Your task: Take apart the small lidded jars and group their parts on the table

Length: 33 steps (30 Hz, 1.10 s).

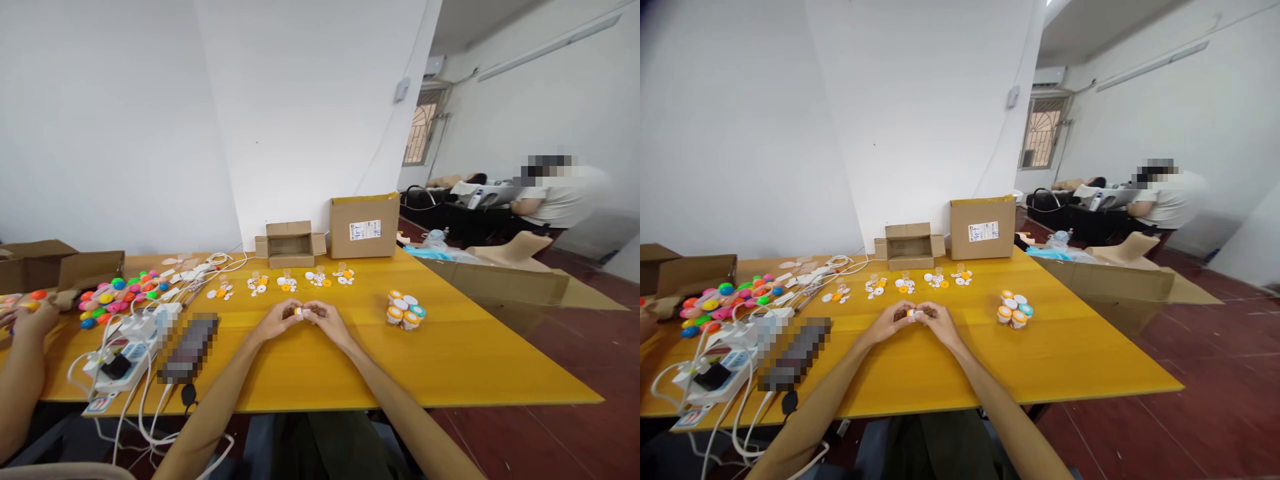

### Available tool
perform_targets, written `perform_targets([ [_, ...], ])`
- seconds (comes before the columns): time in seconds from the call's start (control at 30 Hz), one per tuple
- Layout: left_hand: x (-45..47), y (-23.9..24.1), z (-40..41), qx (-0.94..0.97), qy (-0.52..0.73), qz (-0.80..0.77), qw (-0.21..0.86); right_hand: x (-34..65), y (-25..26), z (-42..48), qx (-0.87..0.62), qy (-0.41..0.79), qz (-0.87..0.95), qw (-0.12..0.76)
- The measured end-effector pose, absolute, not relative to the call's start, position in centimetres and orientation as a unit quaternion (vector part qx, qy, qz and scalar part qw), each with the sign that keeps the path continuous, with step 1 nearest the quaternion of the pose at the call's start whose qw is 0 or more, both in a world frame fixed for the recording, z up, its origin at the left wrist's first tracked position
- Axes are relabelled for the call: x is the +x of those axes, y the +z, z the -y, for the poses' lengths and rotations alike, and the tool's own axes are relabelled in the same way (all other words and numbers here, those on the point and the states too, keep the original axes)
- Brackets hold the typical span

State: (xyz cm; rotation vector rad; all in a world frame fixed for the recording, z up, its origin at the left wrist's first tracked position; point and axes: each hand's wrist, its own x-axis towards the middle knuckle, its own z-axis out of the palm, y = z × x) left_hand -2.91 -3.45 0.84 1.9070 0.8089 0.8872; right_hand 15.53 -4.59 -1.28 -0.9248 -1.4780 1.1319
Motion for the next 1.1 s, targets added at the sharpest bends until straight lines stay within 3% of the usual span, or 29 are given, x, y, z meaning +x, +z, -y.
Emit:
perform_targets([
  [0.2,-2.6,0.8,3.6,0.738,0.375,-0.352,0.436,15.1,-1.3,4.7,-0.389,0.455,0.61,0.52],
  [0.5,-2.6,0.6,3.5,0.728,0.369,-0.362,0.451,14.6,-0.7,5.7,-0.456,0.278,0.692,0.485],
  [0.87,-2.6,0.8,3.5,0.711,0.371,-0.362,0.475,14.8,-0.4,6.3,-0.408,0.229,0.746,0.473],
  [1.1,-2.6,0.5,3.4,0.707,0.38,-0.361,0.475,14.5,-1.7,5.6,-0.426,0.268,0.702,0.504],
])
